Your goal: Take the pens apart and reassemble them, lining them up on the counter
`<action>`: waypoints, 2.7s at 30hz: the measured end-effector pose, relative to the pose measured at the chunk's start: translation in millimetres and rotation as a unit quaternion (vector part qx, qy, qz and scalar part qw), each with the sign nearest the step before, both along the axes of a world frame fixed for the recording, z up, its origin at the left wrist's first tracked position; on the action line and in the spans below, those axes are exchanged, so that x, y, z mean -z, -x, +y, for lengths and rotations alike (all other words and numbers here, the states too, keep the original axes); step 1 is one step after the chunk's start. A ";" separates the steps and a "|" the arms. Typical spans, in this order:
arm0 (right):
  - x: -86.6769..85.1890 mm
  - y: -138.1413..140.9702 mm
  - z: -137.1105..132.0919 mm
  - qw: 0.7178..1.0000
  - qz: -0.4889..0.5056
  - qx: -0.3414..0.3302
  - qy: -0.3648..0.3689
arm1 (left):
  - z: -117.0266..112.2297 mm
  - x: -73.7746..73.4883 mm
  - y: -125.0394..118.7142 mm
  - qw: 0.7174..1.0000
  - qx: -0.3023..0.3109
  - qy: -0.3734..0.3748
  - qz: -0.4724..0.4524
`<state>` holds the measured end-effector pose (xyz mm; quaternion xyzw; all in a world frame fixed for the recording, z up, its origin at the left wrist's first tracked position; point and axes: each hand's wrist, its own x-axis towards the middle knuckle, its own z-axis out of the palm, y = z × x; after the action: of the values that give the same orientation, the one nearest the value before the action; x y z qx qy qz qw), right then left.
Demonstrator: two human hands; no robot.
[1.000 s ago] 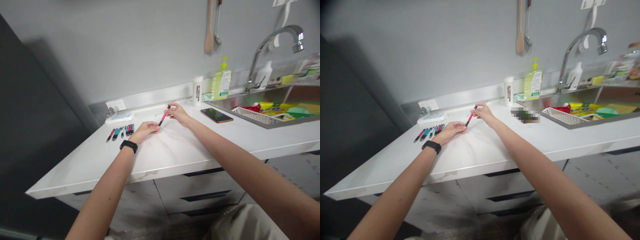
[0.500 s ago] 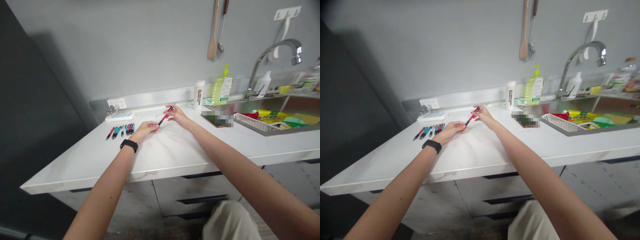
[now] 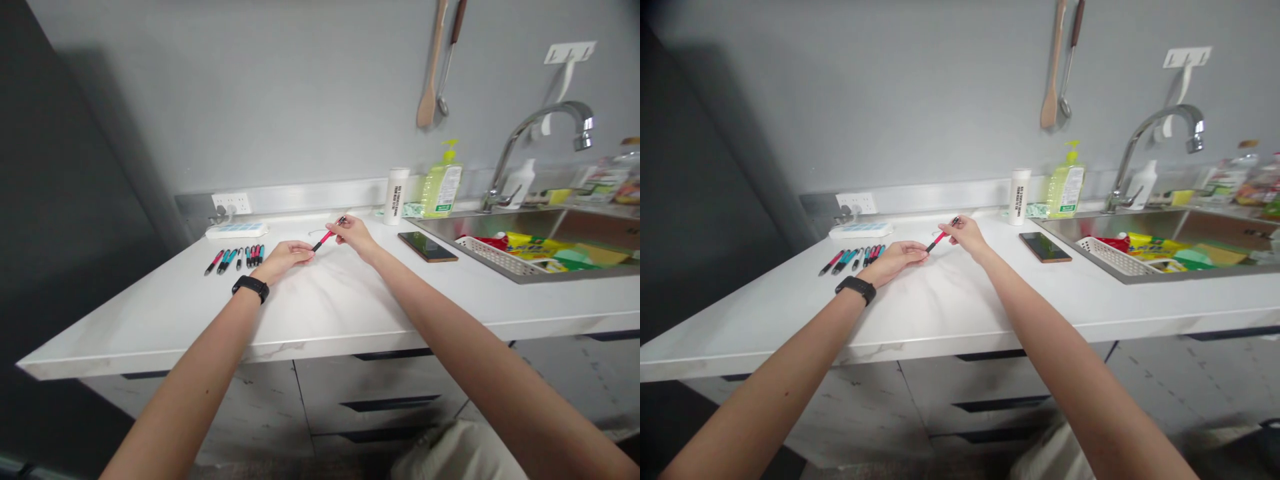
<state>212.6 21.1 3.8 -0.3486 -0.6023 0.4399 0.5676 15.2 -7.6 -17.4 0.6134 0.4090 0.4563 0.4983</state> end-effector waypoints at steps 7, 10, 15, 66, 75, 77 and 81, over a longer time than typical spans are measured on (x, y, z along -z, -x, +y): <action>0.8 -0.2 -2.1 0.993 0.048 -0.111 -0.005 | -5.4 -4.2 -2.1 1.000 0.010 0.014 -0.002; 1.6 0.4 -1.7 0.996 0.042 -0.084 0.007 | -7.3 -5.3 -2.8 1.000 0.003 0.000 0.002; 3.9 -0.6 -2.4 0.992 0.053 -0.114 0.017 | -8.7 -5.5 -4.2 0.999 0.034 0.004 0.008; 11.8 18.0 -2.0 0.999 0.023 0.044 -0.011 | -6.6 -8.6 -4.0 0.995 0.024 -0.068 0.062; 5.0 10.0 -7.7 0.998 -0.024 0.049 0.021 | -1.7 -8.8 14.6 0.876 -0.132 -0.184 0.427; 4.1 10.2 -8.5 0.998 -0.017 0.039 0.035 | -0.7 -8.1 14.7 0.867 -0.122 -0.180 0.449; 4.5 10.9 -9.5 0.998 -0.039 0.014 0.037 | 2.1 -6.4 13.6 0.865 -0.099 -0.176 0.459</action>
<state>201.7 11.6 -0.7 -0.3942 -0.6023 0.4403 0.5366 1.6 -5.5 -11.0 0.7871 0.5633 0.2347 0.0901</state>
